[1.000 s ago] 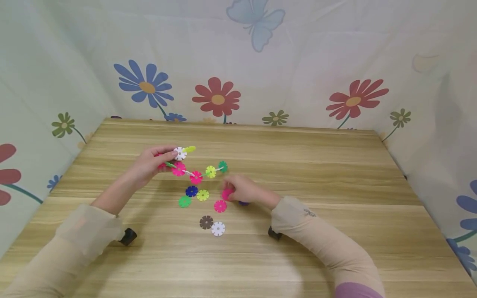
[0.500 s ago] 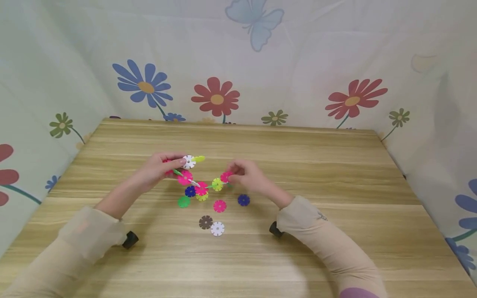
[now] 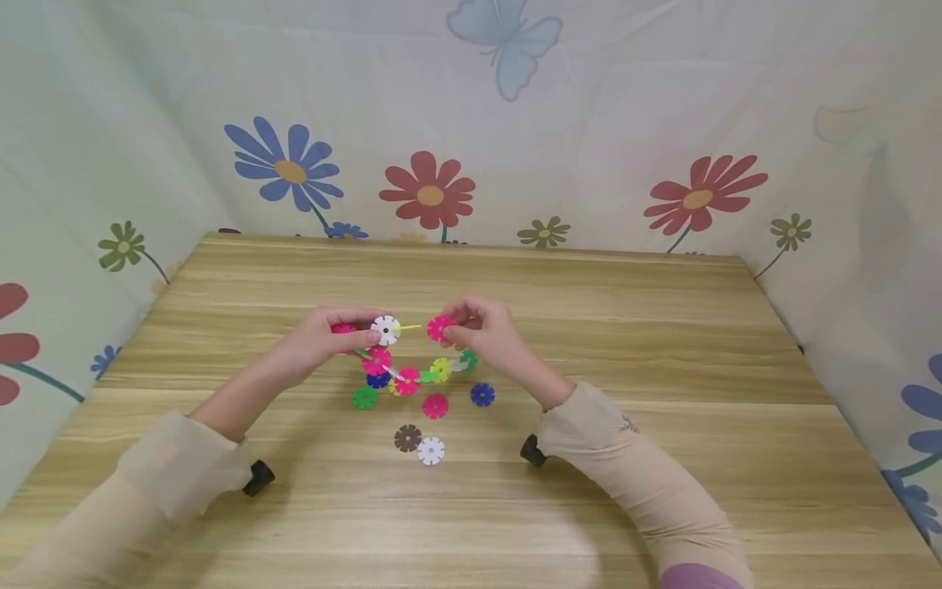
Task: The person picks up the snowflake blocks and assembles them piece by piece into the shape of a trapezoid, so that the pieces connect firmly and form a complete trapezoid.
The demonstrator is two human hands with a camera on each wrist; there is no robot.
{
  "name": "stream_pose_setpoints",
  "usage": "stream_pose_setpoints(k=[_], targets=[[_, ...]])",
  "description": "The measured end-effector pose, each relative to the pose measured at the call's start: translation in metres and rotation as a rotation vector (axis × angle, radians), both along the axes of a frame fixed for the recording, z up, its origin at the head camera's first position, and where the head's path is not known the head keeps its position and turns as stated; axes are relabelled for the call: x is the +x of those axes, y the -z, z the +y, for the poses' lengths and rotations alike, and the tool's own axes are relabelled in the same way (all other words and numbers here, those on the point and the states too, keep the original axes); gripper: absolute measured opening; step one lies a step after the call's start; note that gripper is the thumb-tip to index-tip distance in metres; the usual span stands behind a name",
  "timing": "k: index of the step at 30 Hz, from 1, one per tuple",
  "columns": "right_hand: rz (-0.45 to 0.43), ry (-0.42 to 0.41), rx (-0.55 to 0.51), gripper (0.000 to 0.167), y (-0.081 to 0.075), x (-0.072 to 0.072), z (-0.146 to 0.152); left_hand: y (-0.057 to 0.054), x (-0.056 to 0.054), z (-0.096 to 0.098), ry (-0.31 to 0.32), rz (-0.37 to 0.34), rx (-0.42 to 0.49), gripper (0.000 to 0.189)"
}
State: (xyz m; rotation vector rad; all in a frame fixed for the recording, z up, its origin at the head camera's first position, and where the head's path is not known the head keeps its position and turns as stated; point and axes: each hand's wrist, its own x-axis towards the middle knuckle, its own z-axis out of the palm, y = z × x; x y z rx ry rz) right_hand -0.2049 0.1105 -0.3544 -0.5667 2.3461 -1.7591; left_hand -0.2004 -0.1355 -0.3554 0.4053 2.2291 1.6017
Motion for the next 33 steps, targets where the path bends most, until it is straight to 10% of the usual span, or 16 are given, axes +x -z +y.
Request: stream_pose_setpoints(k=[33], targets=[[-0.039,-0.068,0.023,0.016,-0.0067,0.0084,0.0070,-0.0040,0.0094,0.0055,0.120,0.148,-0.071,0.049]])
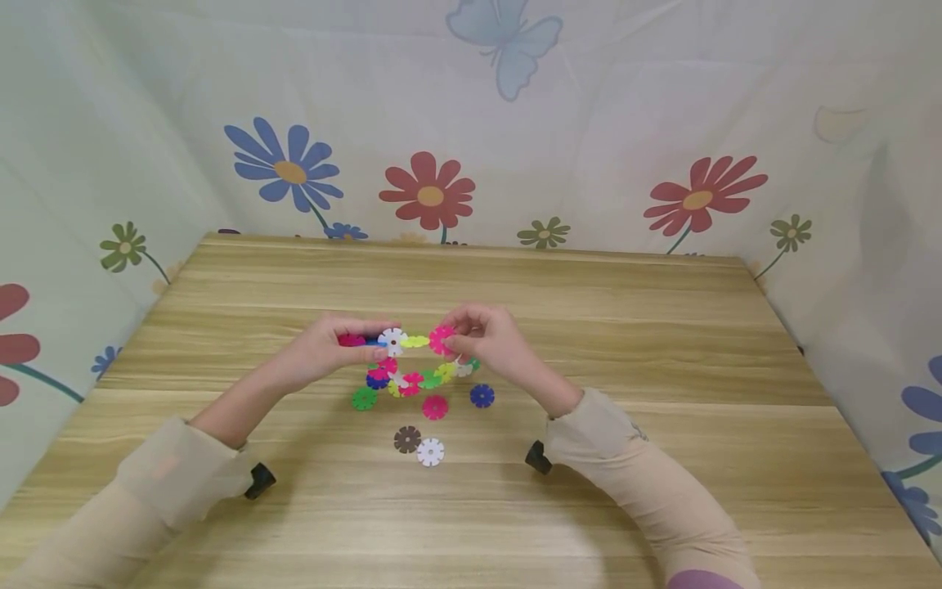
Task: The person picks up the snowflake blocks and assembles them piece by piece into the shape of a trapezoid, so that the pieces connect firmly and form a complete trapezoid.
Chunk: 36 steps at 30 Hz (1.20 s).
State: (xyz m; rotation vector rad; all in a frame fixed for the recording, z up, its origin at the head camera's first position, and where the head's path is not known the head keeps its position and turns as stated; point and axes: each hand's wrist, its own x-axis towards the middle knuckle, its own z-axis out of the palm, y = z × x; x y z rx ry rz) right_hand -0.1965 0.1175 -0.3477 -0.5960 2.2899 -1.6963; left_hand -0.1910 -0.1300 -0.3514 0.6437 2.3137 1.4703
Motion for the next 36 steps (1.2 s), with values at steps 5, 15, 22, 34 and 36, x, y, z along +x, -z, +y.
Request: stream_pose_setpoints(k=[5,15,22,34,36], targets=[[0.006,0.008,0.013,0.017,-0.0011,0.0027,0.0002,0.0001,0.0003,-0.0004,0.010,0.017,-0.013,0.047],[0.010,0.004,-0.002,0.015,-0.0006,0.0035,0.0009,0.0000,0.0006,-0.0004,0.007,0.002,-0.019,0.048],[0.015,0.006,0.008,0.014,0.0024,0.0030,-0.0007,-0.0014,0.0017,0.0009,0.015,-0.001,-0.029,0.046],[0.007,0.045,-0.033,0.013,0.0026,0.0063,-0.0038,-0.0017,0.0034,0.0037,0.007,0.009,-0.021,0.044],[0.012,0.038,-0.033,0.012,0.0028,0.0070,-0.0037,-0.0014,0.0035,0.0044,0.012,0.011,-0.021,0.044]])
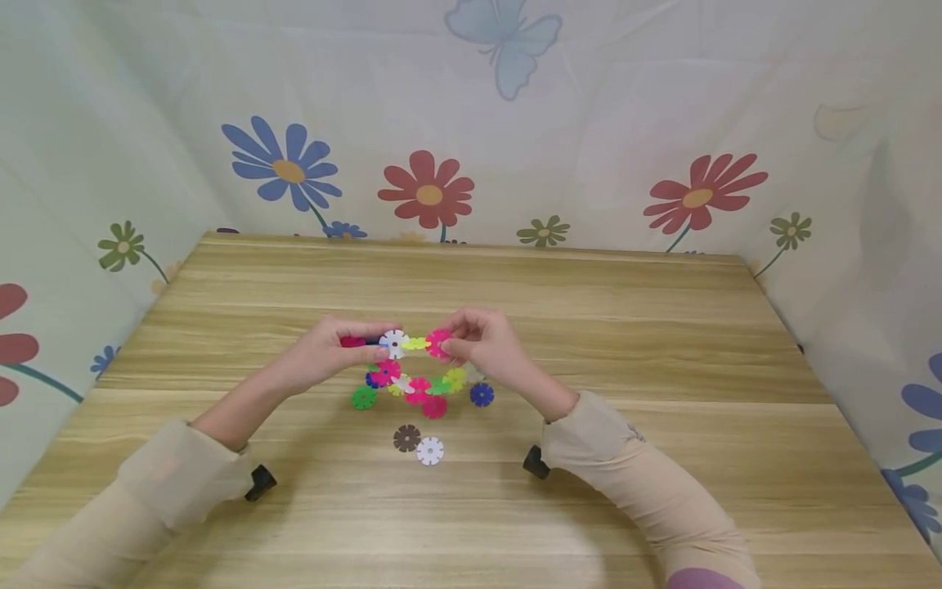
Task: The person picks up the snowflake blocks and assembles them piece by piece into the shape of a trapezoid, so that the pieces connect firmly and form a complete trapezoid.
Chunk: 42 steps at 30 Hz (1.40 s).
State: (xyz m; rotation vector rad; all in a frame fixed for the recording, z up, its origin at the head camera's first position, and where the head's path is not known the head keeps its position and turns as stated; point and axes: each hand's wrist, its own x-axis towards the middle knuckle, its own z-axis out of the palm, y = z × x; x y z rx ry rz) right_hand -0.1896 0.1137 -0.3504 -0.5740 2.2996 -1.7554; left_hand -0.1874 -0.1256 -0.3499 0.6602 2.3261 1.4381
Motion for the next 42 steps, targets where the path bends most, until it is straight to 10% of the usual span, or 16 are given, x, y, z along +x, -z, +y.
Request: stream_pose_setpoints(k=[31,42], targets=[[0.039,-0.036,-0.029,0.012,0.0027,0.0046,-0.0016,0.0065,-0.0017,0.0037,0.018,0.004,0.035,0.045],[0.025,-0.017,-0.036,0.017,0.0070,-0.0002,0.0016,0.0076,-0.0085,-0.0010,0.085,-0.126,0.089,0.045]])
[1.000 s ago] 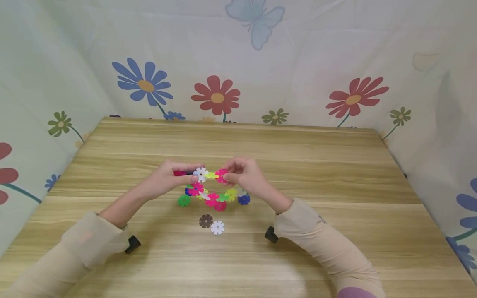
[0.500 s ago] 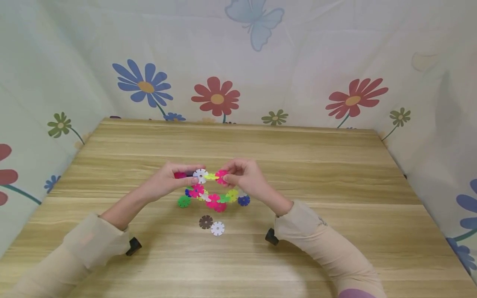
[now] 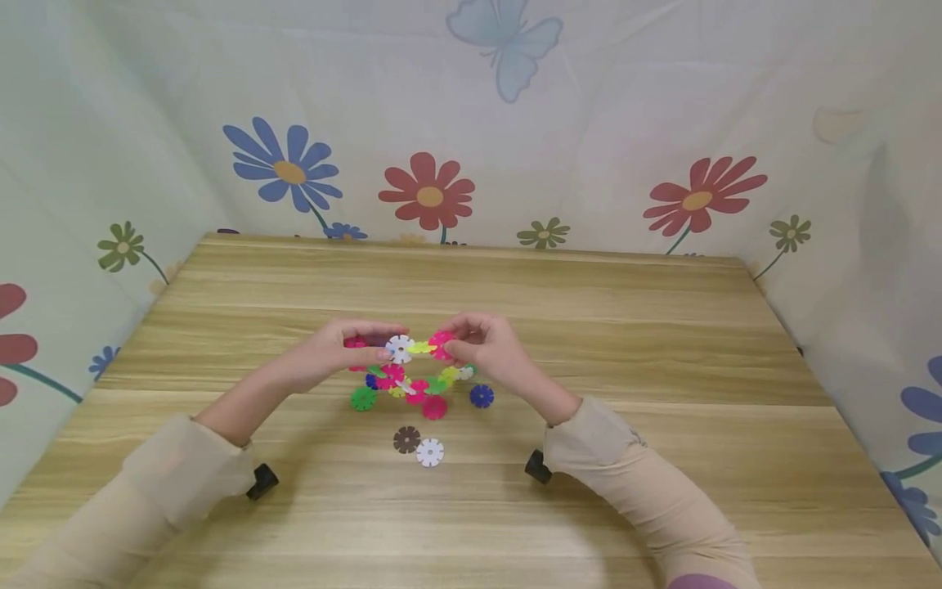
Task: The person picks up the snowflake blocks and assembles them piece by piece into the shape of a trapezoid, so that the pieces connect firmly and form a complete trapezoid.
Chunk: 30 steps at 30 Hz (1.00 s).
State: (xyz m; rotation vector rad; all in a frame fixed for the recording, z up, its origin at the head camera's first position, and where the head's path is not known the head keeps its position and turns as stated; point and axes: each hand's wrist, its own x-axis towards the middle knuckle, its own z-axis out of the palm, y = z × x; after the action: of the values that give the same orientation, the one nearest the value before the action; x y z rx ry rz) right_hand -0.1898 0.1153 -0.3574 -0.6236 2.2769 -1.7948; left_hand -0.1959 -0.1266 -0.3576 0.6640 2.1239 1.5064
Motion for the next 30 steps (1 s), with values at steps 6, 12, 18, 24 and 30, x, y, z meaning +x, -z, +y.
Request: stream_pose_setpoints(k=[6,12,18,24,30], targets=[[-0.012,-0.016,0.001,0.017,0.001,0.000,-0.001,0.001,-0.001,0.004,-0.007,-0.005,-0.057,0.047],[-0.017,-0.011,0.000,0.017,0.004,0.000,-0.003,0.001,0.000,0.008,-0.033,0.001,-0.086,0.046],[-0.019,-0.005,-0.003,0.017,0.006,0.000,-0.006,0.001,-0.001,0.012,-0.088,-0.006,-0.082,0.047],[-0.047,0.005,-0.020,0.018,0.007,0.000,-0.007,0.001,-0.001,0.016,-0.132,-0.038,-0.035,0.045],[-0.067,-0.015,-0.026,0.015,0.010,0.000,-0.008,0.000,-0.001,0.016,-0.132,-0.073,0.014,0.043]])
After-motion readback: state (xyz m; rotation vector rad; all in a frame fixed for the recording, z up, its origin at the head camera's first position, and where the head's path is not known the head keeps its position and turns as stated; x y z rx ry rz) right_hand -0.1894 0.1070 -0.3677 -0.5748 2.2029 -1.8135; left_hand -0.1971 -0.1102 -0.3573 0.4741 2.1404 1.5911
